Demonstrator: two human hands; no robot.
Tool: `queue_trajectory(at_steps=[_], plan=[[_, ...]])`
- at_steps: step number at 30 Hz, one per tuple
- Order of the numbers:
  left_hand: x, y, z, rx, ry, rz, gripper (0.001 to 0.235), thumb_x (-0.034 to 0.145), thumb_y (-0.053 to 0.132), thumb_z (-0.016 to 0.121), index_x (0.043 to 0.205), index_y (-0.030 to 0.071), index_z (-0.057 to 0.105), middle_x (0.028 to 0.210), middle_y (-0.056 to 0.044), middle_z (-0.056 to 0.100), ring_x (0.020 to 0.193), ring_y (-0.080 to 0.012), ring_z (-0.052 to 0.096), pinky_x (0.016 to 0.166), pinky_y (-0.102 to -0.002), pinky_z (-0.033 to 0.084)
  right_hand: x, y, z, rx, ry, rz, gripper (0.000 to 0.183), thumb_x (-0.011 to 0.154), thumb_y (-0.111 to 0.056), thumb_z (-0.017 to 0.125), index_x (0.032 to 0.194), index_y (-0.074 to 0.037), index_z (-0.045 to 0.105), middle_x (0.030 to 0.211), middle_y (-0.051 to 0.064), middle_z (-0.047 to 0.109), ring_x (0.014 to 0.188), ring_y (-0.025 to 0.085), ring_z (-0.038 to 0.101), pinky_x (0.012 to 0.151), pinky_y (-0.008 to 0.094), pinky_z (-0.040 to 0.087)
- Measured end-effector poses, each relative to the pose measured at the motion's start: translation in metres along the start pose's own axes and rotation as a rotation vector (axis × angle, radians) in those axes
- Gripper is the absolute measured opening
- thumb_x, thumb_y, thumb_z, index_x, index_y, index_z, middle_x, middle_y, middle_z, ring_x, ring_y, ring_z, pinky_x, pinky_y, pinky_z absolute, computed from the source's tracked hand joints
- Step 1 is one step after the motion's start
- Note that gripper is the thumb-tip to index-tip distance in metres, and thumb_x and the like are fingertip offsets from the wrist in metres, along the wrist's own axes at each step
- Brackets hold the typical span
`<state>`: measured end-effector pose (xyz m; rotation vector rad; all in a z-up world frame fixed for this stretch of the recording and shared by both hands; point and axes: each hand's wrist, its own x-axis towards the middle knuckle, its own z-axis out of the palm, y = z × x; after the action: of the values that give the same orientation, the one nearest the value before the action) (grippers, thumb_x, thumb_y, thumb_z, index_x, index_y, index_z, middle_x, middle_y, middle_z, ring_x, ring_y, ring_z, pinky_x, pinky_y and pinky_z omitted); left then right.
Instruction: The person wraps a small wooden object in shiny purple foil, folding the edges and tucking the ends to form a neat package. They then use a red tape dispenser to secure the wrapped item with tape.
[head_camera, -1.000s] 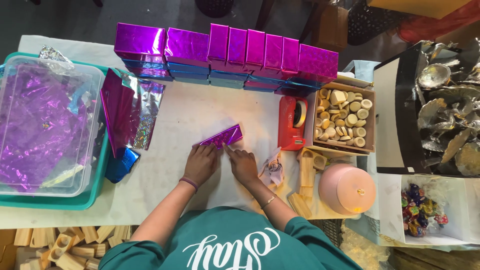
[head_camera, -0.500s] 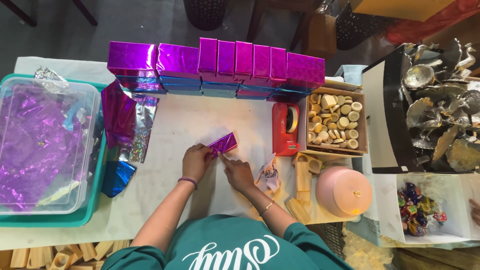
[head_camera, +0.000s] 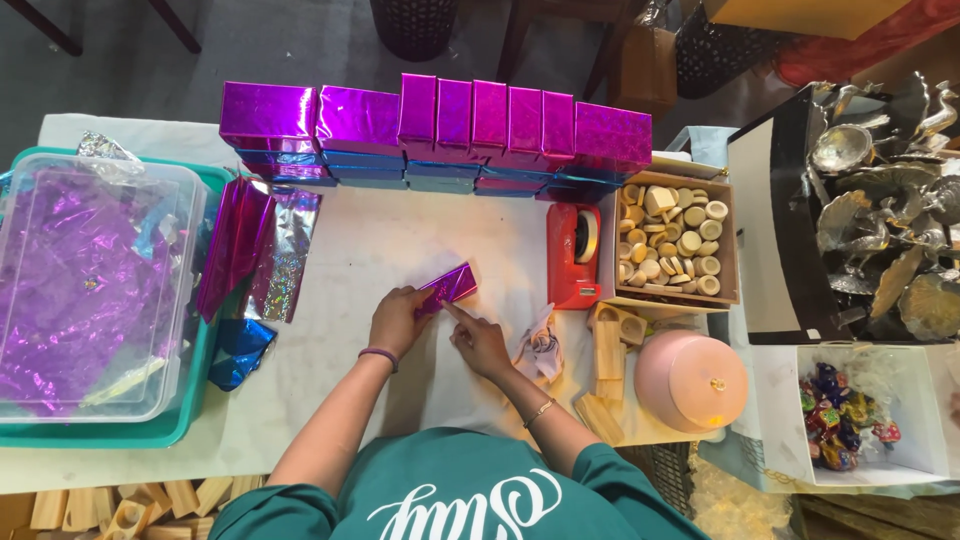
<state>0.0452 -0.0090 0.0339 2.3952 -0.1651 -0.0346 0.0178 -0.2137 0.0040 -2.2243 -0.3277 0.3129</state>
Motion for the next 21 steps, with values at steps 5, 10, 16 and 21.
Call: queue_trajectory(at_steps=[5, 10, 16, 21], plan=[[0.003, -0.008, 0.006, 0.053, -0.054, 0.002, 0.046, 0.076, 0.014, 0.080, 0.121, 0.015, 0.073, 0.090, -0.008, 0.071, 0.092, -0.0322, 0.063, 0.086, -0.045, 0.051, 0.007, 0.022, 0.017, 0.214, 0.045, 0.008, 0.058, 0.090, -0.007, 0.070, 0.144, -0.020, 0.050, 0.086, 0.003, 0.069, 0.078, 0.014, 0.068, 0.073, 0.029, 0.055], [0.000, -0.005, 0.005, 0.035, -0.067, -0.032, 0.047, 0.077, 0.013, 0.079, 0.123, 0.015, 0.072, 0.085, -0.009, 0.071, 0.089, -0.0323, 0.062, 0.086, -0.045, 0.050, 0.018, 0.021, 0.028, 0.450, 0.124, 0.096, 0.041, 0.092, -0.006, 0.072, 0.118, -0.012, 0.040, 0.088, 0.002, 0.069, 0.081, 0.011, 0.065, 0.068, 0.026, 0.048], [0.000, -0.007, 0.005, 0.030, -0.019, 0.020, 0.045, 0.078, 0.013, 0.078, 0.122, 0.015, 0.073, 0.093, -0.010, 0.074, 0.091, -0.0343, 0.062, 0.086, -0.045, 0.051, 0.030, 0.018, 0.044, 0.643, 0.185, -0.011, 0.037, 0.095, -0.002, 0.073, 0.107, -0.010, 0.039, 0.091, 0.003, 0.068, 0.085, 0.009, 0.063, 0.069, 0.025, 0.045], [0.000, -0.002, 0.002, 0.015, -0.016, 0.000, 0.041, 0.080, 0.017, 0.079, 0.121, 0.015, 0.074, 0.090, -0.012, 0.074, 0.092, -0.0355, 0.061, 0.085, -0.045, 0.051, 0.036, 0.021, 0.053, 0.577, 0.270, 0.051, 0.039, 0.093, -0.001, 0.073, 0.105, -0.011, 0.037, 0.088, 0.006, 0.071, 0.082, 0.008, 0.064, 0.072, 0.025, 0.050]])
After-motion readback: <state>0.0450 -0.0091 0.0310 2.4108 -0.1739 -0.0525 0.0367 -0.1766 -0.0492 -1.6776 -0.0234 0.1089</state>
